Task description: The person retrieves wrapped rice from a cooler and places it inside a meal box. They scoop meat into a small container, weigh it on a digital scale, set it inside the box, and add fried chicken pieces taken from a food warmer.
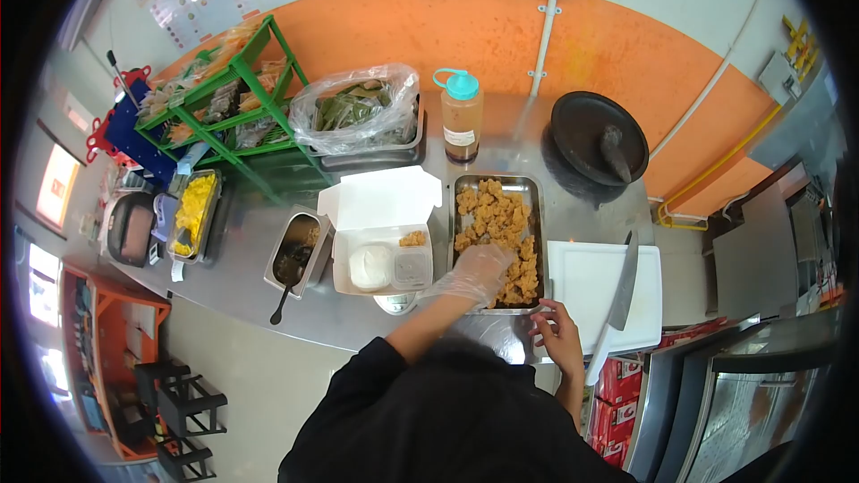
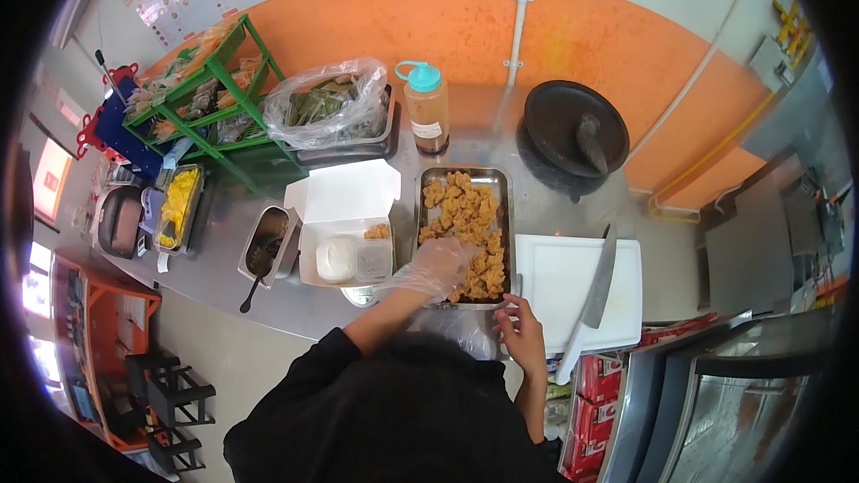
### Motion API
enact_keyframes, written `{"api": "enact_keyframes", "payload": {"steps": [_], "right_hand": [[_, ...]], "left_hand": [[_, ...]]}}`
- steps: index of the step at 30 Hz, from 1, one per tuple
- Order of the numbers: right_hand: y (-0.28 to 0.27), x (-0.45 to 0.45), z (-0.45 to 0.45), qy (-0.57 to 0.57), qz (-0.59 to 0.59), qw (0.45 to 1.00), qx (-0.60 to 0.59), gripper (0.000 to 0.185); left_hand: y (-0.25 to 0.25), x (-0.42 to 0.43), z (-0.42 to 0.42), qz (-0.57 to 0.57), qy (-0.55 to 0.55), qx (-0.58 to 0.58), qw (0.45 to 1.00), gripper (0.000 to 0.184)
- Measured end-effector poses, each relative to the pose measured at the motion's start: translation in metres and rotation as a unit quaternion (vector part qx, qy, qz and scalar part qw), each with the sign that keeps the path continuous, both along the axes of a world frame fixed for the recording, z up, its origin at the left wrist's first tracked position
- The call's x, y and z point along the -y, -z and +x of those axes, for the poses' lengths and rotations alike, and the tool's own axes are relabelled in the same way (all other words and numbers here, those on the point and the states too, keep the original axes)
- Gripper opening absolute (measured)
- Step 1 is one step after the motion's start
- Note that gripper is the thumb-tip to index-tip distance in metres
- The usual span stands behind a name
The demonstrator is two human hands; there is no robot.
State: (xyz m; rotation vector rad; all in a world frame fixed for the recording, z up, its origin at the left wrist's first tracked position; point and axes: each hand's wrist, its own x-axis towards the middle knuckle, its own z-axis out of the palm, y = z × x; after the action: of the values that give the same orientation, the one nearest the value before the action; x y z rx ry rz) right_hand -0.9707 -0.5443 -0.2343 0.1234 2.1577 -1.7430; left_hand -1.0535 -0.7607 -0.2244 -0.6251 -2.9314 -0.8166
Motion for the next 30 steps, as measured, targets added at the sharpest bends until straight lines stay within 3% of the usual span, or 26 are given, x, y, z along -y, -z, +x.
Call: {"api": "enact_keyframes", "payload": {"steps": [2, 5, 8, 11, 15, 17, 18, 20, 25, 30], "right_hand": [[0.0, -0.001, 0.002, 0.002, 0.002, 1.0, -0.004, 0.038], [0.001, -0.003, 0.005, 0.006, 0.004, 1.0, 0.002, 0.037], [0.004, -0.005, 0.007, 0.006, 0.002, 1.0, 0.007, 0.037], [0.003, -0.003, 0.006, -0.002, 0.005, 1.0, 0.007, 0.037], [-0.005, 0.001, 0.001, -0.005, 0.016, 1.0, 0.008, 0.037], [-0.005, 0.003, 0.0, -0.007, 0.019, 1.0, 0.016, 0.037], [-0.005, 0.004, -0.001, -0.008, 0.018, 1.0, 0.013, 0.038], [-0.004, 0.004, -0.001, -0.011, 0.018, 1.0, 0.012, 0.039], [0.001, 0.005, -0.004, -0.023, 0.019, 0.999, 0.018, 0.039], [0.005, 0.008, -0.006, -0.044, 0.016, 0.999, 0.005, 0.037]], "left_hand": [[0.021, -0.01, -0.004, -0.174, 0.025, -0.03, 0.984, 0.025], [0.023, -0.012, -0.003, -0.196, 0.0, -0.049, 0.979, 0.025], [0.038, -0.001, -0.01, -0.115, 0.017, 0.01, 0.993, 0.03], [0.021, 0.001, -0.005, -0.153, 0.015, -0.002, 0.988, 0.027], [-0.039, 0.006, 0.01, -0.126, 0.002, 0.045, 0.991, 0.024], [-0.071, 0.023, 0.018, -0.005, -0.01, 0.024, 1.0, 0.025], [-0.071, 0.036, 0.02, -0.005, -0.014, 0.025, 1.0, 0.025], [-0.065, 0.07, 0.025, 0.1, -0.059, -0.039, 0.992, 0.031], [-0.054, 0.151, 0.032, -0.016, -0.248, 0.019, 0.968, 0.03], [-0.039, 0.171, 0.033, -0.001, -0.279, 0.083, 0.957, 0.027]]}}
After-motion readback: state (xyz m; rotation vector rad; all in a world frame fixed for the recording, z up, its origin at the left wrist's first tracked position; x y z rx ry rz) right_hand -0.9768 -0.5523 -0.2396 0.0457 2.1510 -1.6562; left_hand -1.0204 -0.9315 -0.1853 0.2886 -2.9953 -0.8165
